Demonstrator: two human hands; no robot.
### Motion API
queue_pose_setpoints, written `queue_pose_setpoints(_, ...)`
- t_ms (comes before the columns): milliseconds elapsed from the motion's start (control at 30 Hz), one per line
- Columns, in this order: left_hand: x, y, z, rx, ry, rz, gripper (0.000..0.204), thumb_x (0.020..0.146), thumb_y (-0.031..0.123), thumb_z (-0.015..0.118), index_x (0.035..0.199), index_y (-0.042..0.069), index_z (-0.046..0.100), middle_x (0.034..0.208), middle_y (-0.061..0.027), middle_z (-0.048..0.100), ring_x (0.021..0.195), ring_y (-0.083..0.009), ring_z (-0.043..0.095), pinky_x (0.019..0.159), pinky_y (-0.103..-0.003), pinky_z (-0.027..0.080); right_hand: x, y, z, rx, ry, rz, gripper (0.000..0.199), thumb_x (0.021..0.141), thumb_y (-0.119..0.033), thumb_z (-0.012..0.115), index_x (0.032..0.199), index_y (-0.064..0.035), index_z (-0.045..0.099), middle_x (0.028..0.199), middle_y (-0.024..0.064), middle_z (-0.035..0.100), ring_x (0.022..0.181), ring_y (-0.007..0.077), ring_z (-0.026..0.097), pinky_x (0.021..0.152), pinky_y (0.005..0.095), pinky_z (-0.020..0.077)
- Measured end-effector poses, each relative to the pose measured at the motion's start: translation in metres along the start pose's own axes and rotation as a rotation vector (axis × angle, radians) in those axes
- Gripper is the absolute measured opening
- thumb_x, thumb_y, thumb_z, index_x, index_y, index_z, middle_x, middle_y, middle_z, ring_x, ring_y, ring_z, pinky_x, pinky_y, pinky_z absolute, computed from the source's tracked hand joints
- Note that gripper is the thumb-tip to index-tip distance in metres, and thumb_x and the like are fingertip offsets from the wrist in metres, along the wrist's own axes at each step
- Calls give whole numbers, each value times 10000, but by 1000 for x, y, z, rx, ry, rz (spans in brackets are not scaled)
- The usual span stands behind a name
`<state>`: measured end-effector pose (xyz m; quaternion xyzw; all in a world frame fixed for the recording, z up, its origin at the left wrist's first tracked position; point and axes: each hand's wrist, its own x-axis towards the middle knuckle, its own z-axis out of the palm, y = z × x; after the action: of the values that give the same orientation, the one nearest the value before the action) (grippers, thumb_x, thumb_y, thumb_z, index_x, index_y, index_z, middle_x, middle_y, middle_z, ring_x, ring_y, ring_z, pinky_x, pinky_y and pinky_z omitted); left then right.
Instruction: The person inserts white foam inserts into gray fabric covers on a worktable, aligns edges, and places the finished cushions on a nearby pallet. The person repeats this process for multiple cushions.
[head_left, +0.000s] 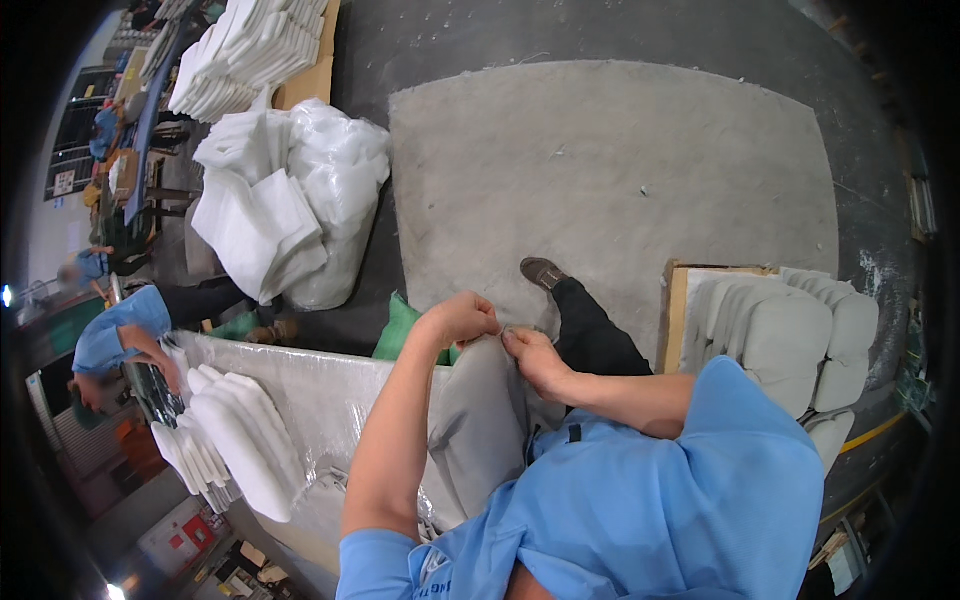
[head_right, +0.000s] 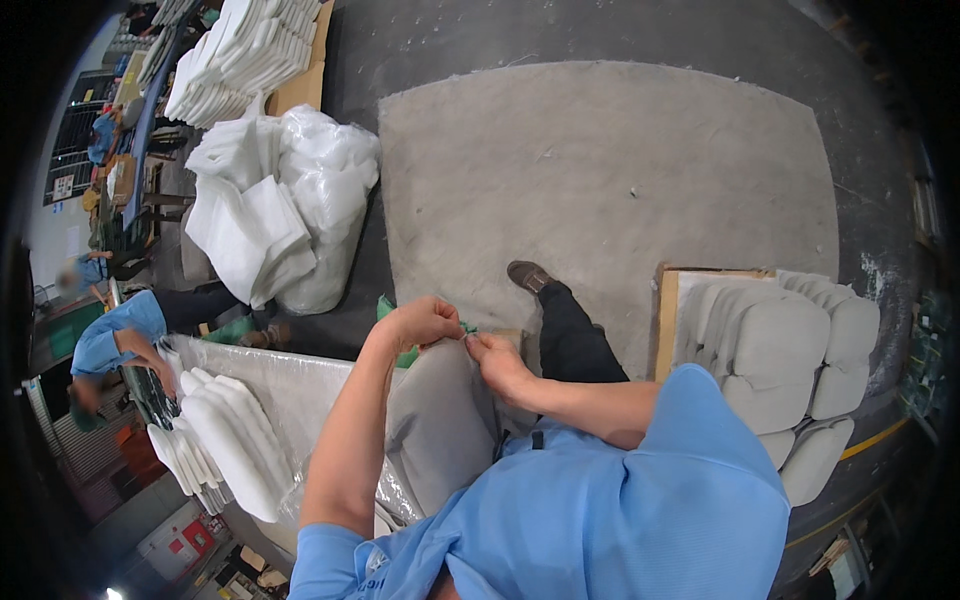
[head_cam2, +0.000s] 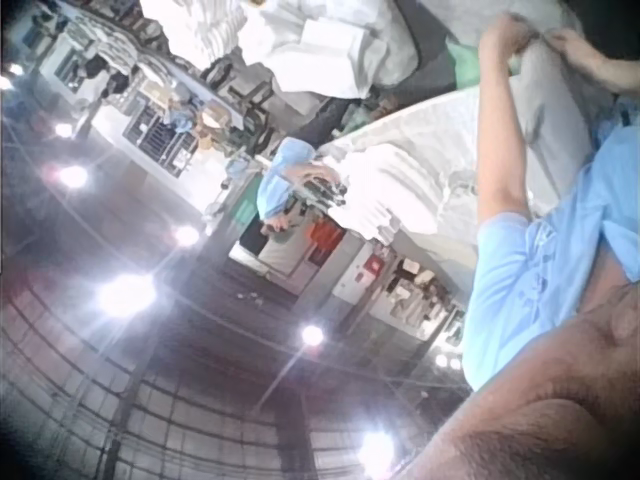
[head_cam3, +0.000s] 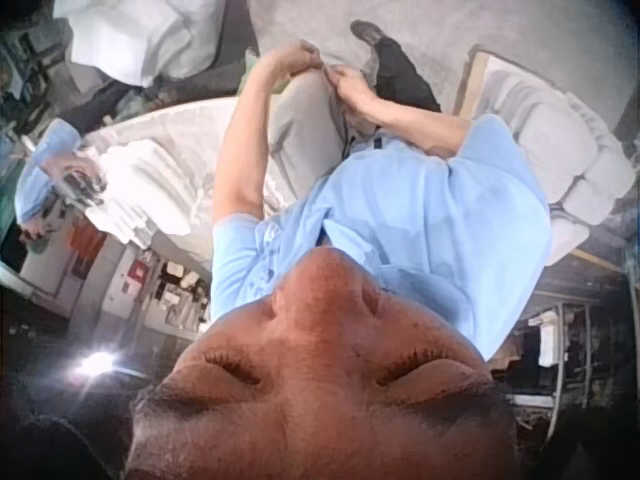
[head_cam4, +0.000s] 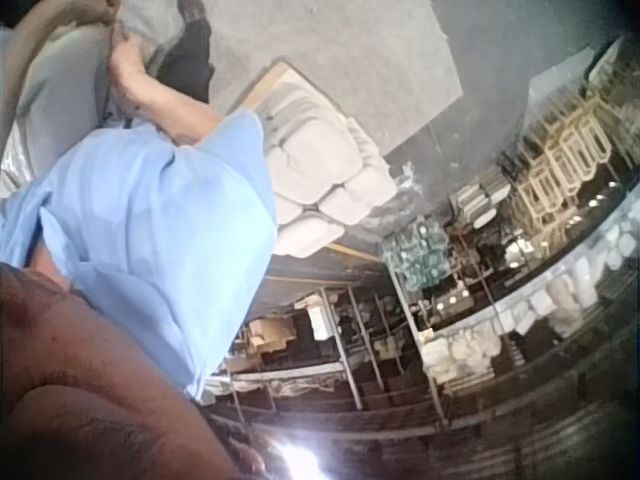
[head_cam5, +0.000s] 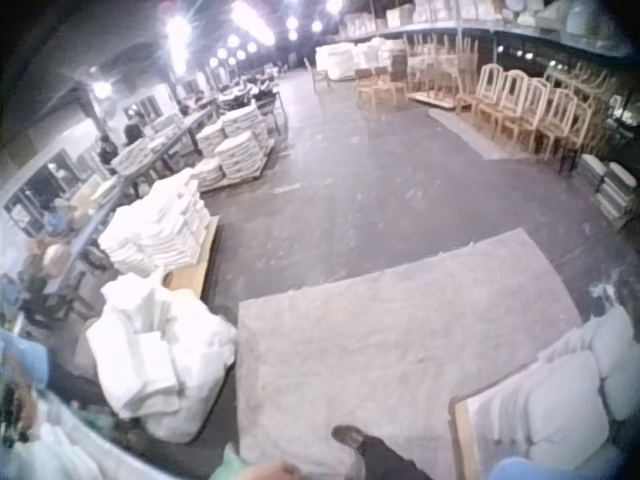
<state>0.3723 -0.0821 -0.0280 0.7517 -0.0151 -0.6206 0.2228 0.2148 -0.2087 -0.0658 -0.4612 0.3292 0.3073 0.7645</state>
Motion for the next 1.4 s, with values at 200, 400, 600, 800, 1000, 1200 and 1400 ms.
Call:
queue_pose_setpoints(200, 45, -23, 30, -608, 5, 135, 153, 869, 154, 727, 745, 74, 687, 639, 24, 610, 513, -99, 523, 463, -297, 385, 16, 8, -19, 132, 56, -22, 344, 1124, -293, 477, 989, -54, 684, 874, 12, 641, 789, 108, 534, 713, 315, 459)
queue_pose_setpoints(400, 52, -55, 43, -903, 139, 191, 133, 949, 148, 721, 844, 70, 698, 761, 28, 663, 672, -59, 592, 611, -243, 472, 32, -12, -11, 195, 68, 85, 346, 1124, -275, 466, 990, -40, 681, 949, 72, 702, 844, 145, 620, 766, 338, 507)
queue_pose_setpoints(600, 61, -79, 57, -1037, 300, 289, 145, 938, 145, 719, 847, 36, 685, 764, 0, 676, 666, -75, 601, 602, -259, 484, 61, -11, -1, 192, 75, 161, 289, 1102, -234, 523, 940, -42, 665, 907, 61, 686, 815, 146, 609, 750, 340, 506)
queue_pose_setpoints(800, 59, -84, 66, -1041, 401, 192, 174, 917, 161, 725, 808, 37, 670, 727, -6, 667, 633, -79, 590, 569, -274, 476, 89, -5, 6, 85, 77, 270, 276, 1076, -247, 588, 948, -25, 689, 897, 62, 691, 812, 157, 621, 750, 345, 508)
queue_pose_setpoints(1000, 52, -73, 60, -918, 468, 179, 210, 931, 210, 736, 867, 13, 704, 773, -16, 694, 697, -85, 616, 626, -271, 499, 86, -7, -7, 166, -37, 288, 293, 1078, -278, 583, 1074, -10, 702, 1017, 95, 708, 916, 197, 660, 838, 377, 531)
queue_pose_setpoints(1200, 47, -44, 51, -918, 446, 198, 260, 955, 240, 713, 824, 18, 679, 732, -27, 672, 656, -101, 594, 576, -304, 483, 83, -29, -1, 218, 78, 373, 347, 1118, -304, 485, 1155, -19, 679, 1082, 103, 712, 971, 227, 686, 869, 434, 571)
queue_pose_setpoints(1400, 62, -46, 59, -970, 470, 136, 181, 886, 151, 681, 772, 18, 636, 686, -50, 636, 618, -139, 565, 562, -349, 461, 77, -38, 8, 184, 130, 307, 196, 1037, -194, 607, 1022, -24, 703, 920, 91, 712, 757, 213, 696, 690, 400, 591)
